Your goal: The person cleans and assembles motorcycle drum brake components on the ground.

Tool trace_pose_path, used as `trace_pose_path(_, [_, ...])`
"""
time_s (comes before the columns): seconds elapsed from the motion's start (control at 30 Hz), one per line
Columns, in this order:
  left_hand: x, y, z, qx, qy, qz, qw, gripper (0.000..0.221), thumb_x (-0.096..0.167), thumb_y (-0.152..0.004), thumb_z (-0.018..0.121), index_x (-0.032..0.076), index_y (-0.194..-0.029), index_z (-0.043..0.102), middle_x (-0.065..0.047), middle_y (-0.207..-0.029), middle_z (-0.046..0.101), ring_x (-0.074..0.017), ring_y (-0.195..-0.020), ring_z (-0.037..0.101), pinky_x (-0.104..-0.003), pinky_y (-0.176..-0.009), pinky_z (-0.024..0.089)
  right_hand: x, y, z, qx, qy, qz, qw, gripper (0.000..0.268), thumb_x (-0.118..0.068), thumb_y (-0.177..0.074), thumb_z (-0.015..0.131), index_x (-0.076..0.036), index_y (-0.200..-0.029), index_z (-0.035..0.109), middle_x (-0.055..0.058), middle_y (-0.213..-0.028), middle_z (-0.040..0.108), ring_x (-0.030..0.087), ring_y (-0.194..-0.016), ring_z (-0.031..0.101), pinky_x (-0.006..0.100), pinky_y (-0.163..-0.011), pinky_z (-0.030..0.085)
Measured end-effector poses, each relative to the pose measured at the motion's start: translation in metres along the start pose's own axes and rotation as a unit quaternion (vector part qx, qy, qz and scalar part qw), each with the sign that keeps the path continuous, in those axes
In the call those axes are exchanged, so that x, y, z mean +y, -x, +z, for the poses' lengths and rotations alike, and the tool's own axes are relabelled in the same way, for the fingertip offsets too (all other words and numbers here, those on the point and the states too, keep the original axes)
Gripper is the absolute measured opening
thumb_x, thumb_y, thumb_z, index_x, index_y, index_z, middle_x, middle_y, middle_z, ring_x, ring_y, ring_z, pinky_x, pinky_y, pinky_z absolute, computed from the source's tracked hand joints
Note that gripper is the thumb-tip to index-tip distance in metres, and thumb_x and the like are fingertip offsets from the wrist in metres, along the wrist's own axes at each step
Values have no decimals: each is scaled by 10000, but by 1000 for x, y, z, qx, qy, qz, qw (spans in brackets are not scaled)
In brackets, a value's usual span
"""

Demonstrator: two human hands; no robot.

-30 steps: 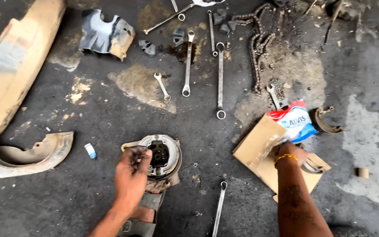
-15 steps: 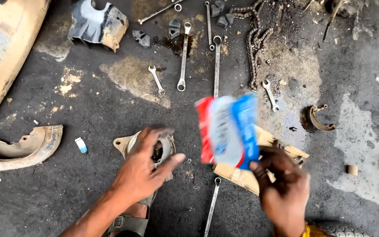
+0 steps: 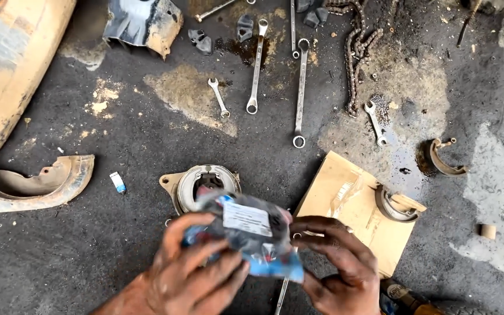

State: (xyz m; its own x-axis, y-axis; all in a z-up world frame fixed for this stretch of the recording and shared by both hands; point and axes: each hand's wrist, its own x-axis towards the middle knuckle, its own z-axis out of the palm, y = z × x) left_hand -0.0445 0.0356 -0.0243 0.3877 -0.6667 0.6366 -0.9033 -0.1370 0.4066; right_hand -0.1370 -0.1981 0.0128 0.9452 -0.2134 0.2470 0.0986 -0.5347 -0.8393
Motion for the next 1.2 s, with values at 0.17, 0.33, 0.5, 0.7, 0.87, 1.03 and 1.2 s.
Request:
trace_pose_path(0.17, [-2, 5, -18, 91, -147, 135, 976, 145, 259, -870, 837, 224, -970, 738, 103, -1009, 651, -130, -1010, 570, -507, -933, 388, 20, -3, 15, -5, 8, -174, 985, 370, -134, -741, 856, -40, -1063, 700, 181, -1185, 725, 291, -1126, 742, 365, -903, 626])
trace_pose_path(0.33, [5, 3, -9, 165, -51, 9, 985, 162, 193, -851, 814, 172, -958, 695, 28, -989, 676, -156, -976, 612, -514, -910, 438, 16, 10, 36, 25, -105, -124, 986, 374, -112, -845, 851, -44, -1170, 679, 186, -1207, 738, 297, -1142, 745, 369, -991, 628])
trace_pose_path(0.5, [12, 8, 4, 292, 134, -250, 913, 166, 137, -958, 748, 44, -991, 615, -61, -1013, 700, -144, -945, 675, -368, -868, 549, 17, 1, 42, 36, -65, -9, 997, 432, -116, -792, 842, 2, -1171, 671, 173, -1137, 746, 252, -1052, 736, 317, -957, 562])
trace_pose_path(0.7, [-2, 14, -1, 231, 274, -480, 801, 148, 116, -985, 673, -20, -1034, 637, -90, -931, 661, -148, -858, 596, -271, -757, 527, 43, 19, 33, 37, -133, 156, 978, 220, -109, -850, 840, 29, -1013, 787, 137, -886, 752, 192, -781, 680, 292, -728, 539])
trace_pose_path(0.87, [-8, 5, -6, 105, 255, -298, 914, 267, 223, -927, 742, 76, -1137, 664, -3, -981, 694, -144, -902, 673, -282, -822, 550, -11, -1, 22, 49, 95, -104, 989, 148, -120, -832, 802, -38, -953, 779, 50, -876, 738, 155, -785, 748, 289, -657, 584])
trace_pose_path(1.03, [2, 4, -12, 103, 71, -69, 990, 230, 339, -884, 800, 142, -969, 714, 20, -956, 663, -136, -912, 659, -524, -1011, 462, 20, 26, -5, 51, 238, -279, 929, 183, -202, -837, 808, -110, -988, 762, 31, -895, 705, 201, -827, 719, 345, -714, 595])
trace_pose_path(1.2, [14, -7, -21, 51, 12, -10, 999, 278, 375, -831, 787, 139, -965, 729, -7, -914, 633, -175, -961, 690, -687, -1106, 358, 78, 77, -19, 60, 311, -269, 910, 189, -293, -824, 871, -242, -954, 743, -27, -904, 698, 176, -794, 674, 378, -764, 578])
